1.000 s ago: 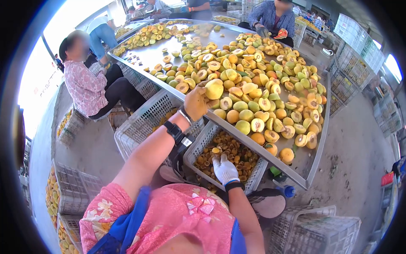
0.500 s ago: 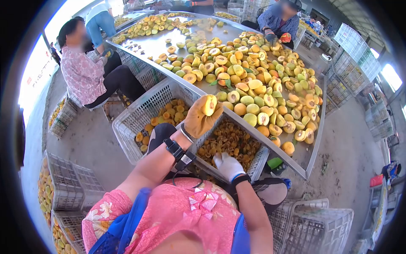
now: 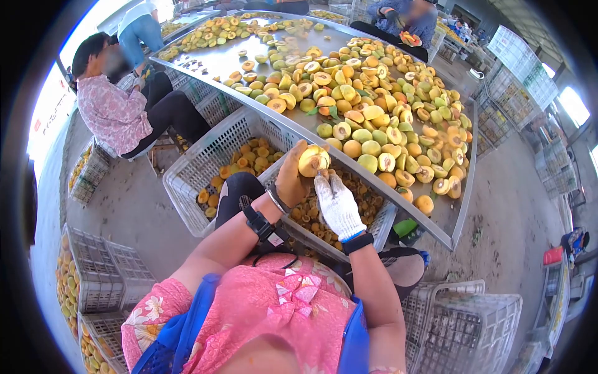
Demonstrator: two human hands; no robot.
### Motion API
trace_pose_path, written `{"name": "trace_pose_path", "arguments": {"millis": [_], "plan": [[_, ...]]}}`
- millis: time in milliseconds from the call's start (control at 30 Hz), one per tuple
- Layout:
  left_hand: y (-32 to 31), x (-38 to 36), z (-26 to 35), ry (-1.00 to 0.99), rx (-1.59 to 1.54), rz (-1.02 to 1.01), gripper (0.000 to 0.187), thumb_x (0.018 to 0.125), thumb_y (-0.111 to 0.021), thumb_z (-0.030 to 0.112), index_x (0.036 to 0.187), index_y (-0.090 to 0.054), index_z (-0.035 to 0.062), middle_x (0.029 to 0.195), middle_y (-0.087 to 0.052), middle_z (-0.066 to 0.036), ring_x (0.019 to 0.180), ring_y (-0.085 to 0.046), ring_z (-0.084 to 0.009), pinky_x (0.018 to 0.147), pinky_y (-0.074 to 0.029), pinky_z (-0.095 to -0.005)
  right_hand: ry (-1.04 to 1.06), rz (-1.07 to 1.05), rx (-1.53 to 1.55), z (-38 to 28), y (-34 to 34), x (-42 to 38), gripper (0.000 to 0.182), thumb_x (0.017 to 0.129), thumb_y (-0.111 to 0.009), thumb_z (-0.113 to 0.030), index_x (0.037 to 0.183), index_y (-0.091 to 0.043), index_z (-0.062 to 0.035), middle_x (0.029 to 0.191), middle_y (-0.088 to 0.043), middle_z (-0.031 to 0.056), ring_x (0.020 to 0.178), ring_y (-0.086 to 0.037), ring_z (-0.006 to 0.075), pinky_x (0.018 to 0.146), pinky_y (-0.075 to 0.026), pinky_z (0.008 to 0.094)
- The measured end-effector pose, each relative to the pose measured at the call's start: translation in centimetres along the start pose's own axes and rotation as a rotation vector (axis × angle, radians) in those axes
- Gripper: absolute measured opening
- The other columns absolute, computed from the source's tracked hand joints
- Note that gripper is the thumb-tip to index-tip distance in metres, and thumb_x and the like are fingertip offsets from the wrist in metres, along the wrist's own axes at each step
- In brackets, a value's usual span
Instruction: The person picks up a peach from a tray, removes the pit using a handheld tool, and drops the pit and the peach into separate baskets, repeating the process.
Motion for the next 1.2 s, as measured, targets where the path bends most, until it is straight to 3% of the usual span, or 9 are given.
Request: {"name": "trace_pose_path", "arguments": {"millis": [133, 533, 633, 733, 833, 967, 1033, 1133, 1200], "plan": [[0.2, -0.1, -0.3, -0.073, 0.178, 0.061, 0.051, 0.103, -0.048, 0.045, 0.125, -0.057, -0.0007, 0.102, -0.066, -0.012, 0.087, -0.067, -0.0263, 0.077, -0.058, -0.0381, -0.264, -0.065, 0.088, -1.3, -0.1, -1.3, 0.044, 0.102, -0.054, -0.038, 0.117, -0.060, 0.0025, 0.085, -0.065, 0.0258, 0.082, -0.065, 0.0423, 0.073, -0.051, 0.0442], [-0.1, -1.4, -1.3, 0.024, 0.114, 0.152, 0.062, 0.101, -0.044, 0.054, 0.116, -0.063, -0.0024, 0.099, -0.068, -0.017, 0.081, -0.067, -0.0290, 0.076, -0.057, -0.0427, -0.043, -0.063, -0.065, 0.6, -0.8, -1.9, 0.051, 0.101, -0.051, -0.043, 0.115, -0.060, 0.0056, 0.096, -0.066, 0.0322, 0.095, -0.063, 0.0498, 0.078, -0.050, 0.0489], [0.6, -0.9, -1.0, 0.094, 0.200, 0.117, 0.062, 0.101, -0.044, 0.055, 0.111, -0.064, -0.0028, 0.097, -0.068, -0.017, 0.080, -0.068, -0.0293, 0.073, -0.058, -0.0403, 0.107, -0.043, -0.161, 0.3, -1.4, -2.5, 0.039, 0.104, -0.052, -0.034, 0.113, -0.060, 0.0032, 0.083, -0.062, 0.0109, 0.078, -0.058, 0.0201, 0.069, -0.048, 0.0357], [-0.2, -1.1, -0.7, -0.084, 0.286, 0.032, 0.062, 0.101, -0.044, 0.055, 0.107, -0.065, -0.0030, 0.093, -0.068, -0.017, 0.078, -0.069, -0.0298, 0.069, -0.059, -0.0390, 0.033, 0.000, -0.025, 1.6, -1.5, -2.5, 0.039, 0.105, -0.052, -0.035, 0.114, -0.061, 0.0023, 0.084, -0.062, 0.0088, 0.076, -0.056, 0.0155, 0.069, -0.047, 0.0324], [-0.5, -1.3, 0.4, -0.345, 0.374, 0.116, 0.061, 0.101, -0.045, 0.054, 0.102, -0.065, -0.0030, 0.088, -0.068, -0.017, 0.075, -0.069, -0.0297, 0.066, -0.059, -0.0405, -0.182, -0.138, 0.261, 2.3, -2.3, -3.0, 0.048, 0.102, -0.050, -0.047, 0.104, -0.062, -0.0007, 0.075, -0.064, 0.0111, 0.066, -0.061, 0.0230, 0.059, -0.047, 0.0365], [-0.6, -2.3, -0.6, 0.096, 0.268, 0.150, 0.056, 0.102, -0.047, 0.048, 0.094, -0.067, -0.0041, 0.085, -0.069, -0.017, 0.071, -0.069, -0.0287, 0.060, -0.057, -0.0374, -0.177, -0.303, 0.200, 1.1, -2.3, -3.8, 0.043, 0.104, -0.049, -0.046, 0.103, -0.062, -0.0049, 0.072, -0.056, -0.0002, 0.062, -0.050, 0.0101, 0.055, -0.041, 0.0285], [-0.1, -1.5, -0.4, 0.034, 0.413, 0.073, 0.057, 0.102, -0.048, 0.047, 0.089, -0.067, -0.0055, 0.084, -0.069, -0.018, 0.070, -0.069, -0.0293, 0.060, -0.058, -0.0374, -0.206, -0.334, 0.092, 1.4, -2.2, -4.0, 0.041, 0.105, -0.049, -0.043, 0.106, -0.064, -0.0052, 0.078, -0.056, -0.0022, 0.066, -0.048, 0.0080, 0.058, -0.041, 0.0251], [-0.7, -0.5, -0.1, -0.009, 0.621, -0.031, 0.060, 0.102, -0.048, 0.046, 0.085, -0.066, -0.0078, 0.083, -0.069, -0.019, 0.069, -0.069, -0.0298, 0.061, -0.059, -0.0386, -0.191, -0.273, 0.306, 1.9, -2.8, -4.5, 0.041, 0.104, -0.050, -0.047, 0.106, -0.064, -0.0085, 0.070, -0.054, -0.0022, 0.055, -0.044, 0.0062, 0.048, -0.035, 0.0235], [-0.5, -0.8, -0.4, 0.031, 0.606, -0.016, 0.060, 0.102, -0.049, 0.046, 0.084, -0.066, -0.0087, 0.083, -0.069, -0.020, 0.068, -0.069, -0.0296, 0.063, -0.060, -0.0393, -0.386, -0.313, 0.581, 2.2, -3.4, -5.4, 0.040, 0.102, -0.053, -0.050, 0.103, -0.064, -0.0116, 0.065, -0.050, -0.0029, 0.047, -0.040, 0.0066, 0.041, -0.031, 0.0234]]}}
Point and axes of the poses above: each hand's wrist, its own x-axis towards the middle knuckle, its own y-axis out of the back of the hand, z = x × y, the point moved 8 cm from there along x, towards the middle knuckle
